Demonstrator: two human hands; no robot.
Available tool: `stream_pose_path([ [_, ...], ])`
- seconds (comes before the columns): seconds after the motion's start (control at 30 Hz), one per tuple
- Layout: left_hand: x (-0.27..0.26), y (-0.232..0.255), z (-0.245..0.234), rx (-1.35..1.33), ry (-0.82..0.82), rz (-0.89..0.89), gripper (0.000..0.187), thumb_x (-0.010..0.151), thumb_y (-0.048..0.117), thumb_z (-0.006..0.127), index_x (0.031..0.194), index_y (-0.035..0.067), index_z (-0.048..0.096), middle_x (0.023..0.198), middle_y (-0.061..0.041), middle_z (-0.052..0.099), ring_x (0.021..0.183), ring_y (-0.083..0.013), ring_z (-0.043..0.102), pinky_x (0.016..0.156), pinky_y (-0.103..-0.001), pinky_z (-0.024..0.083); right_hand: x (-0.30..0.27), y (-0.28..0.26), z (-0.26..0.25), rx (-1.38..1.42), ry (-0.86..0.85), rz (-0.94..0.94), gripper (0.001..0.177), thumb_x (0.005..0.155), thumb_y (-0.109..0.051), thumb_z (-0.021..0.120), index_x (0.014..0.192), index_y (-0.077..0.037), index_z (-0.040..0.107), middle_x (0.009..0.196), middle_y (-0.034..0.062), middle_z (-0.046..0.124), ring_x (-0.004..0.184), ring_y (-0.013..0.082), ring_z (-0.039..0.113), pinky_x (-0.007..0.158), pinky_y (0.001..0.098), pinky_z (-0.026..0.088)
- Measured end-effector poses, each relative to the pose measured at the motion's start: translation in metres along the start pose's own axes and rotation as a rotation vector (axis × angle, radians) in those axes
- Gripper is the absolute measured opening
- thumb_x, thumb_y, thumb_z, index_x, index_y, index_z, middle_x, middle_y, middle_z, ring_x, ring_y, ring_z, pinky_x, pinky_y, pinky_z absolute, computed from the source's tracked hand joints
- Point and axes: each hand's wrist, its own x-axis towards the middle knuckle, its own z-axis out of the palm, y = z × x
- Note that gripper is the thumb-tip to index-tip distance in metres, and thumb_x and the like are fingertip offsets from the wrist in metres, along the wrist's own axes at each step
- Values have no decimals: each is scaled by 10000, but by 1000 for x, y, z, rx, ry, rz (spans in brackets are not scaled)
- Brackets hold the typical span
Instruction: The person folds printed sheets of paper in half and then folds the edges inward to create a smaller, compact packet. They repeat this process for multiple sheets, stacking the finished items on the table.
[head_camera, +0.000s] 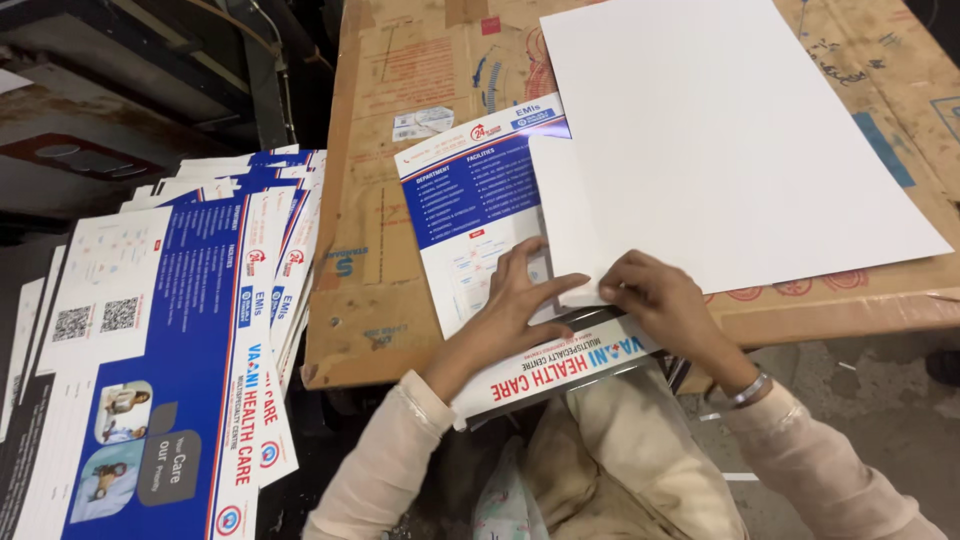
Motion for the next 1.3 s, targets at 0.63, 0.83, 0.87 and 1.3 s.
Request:
stream_pose_path([
  [0.63, -23, 0, 11, 196, 376, 246, 90, 907, 132, 713, 996, 117, 718, 1181, 19, 750, 1200, -150, 672, 1061, -385, 432, -31, -59, 26, -67, 313, -219, 100, 851, -88, 767, 937, -45, 791, 835, 68, 752, 555, 190, 666, 525, 316, 510],
  [0.83, -25, 2, 11, 274, 352, 292, 104, 929, 108, 689, 1028, 100, 721, 1177, 19, 748, 1176, -133, 677, 1034, -363, 451, -23, -59, 17, -80, 180, -139, 115, 805, -121, 787, 895, -51, 805, 801, 74, 764, 578, 184, 708, 550, 313, 544],
  [0.87, -25, 2, 11, 296, 353, 301, 104, 931, 111, 687, 1029, 98, 720, 1178, 17, 747, 1172, -131, 677, 1032, -360, 450, -22, -59, 15, -97, 153, -103, 120, 798, -128, 794, 890, -53, 809, 795, 77, 769, 570, 187, 711, 548, 318, 544],
  [1.3, -29, 4, 15, 411, 370, 318, 102, 901, 85, 684, 998, 94, 716, 1156, 4, 744, 1115, -129, 689, 1031, -362, 455, -19, -48, 12, 90, 48, 32, 184, 821, -120, 776, 981, -31, 791, 807, 92, 801, 692, 132, 761, 633, 287, 597],
])
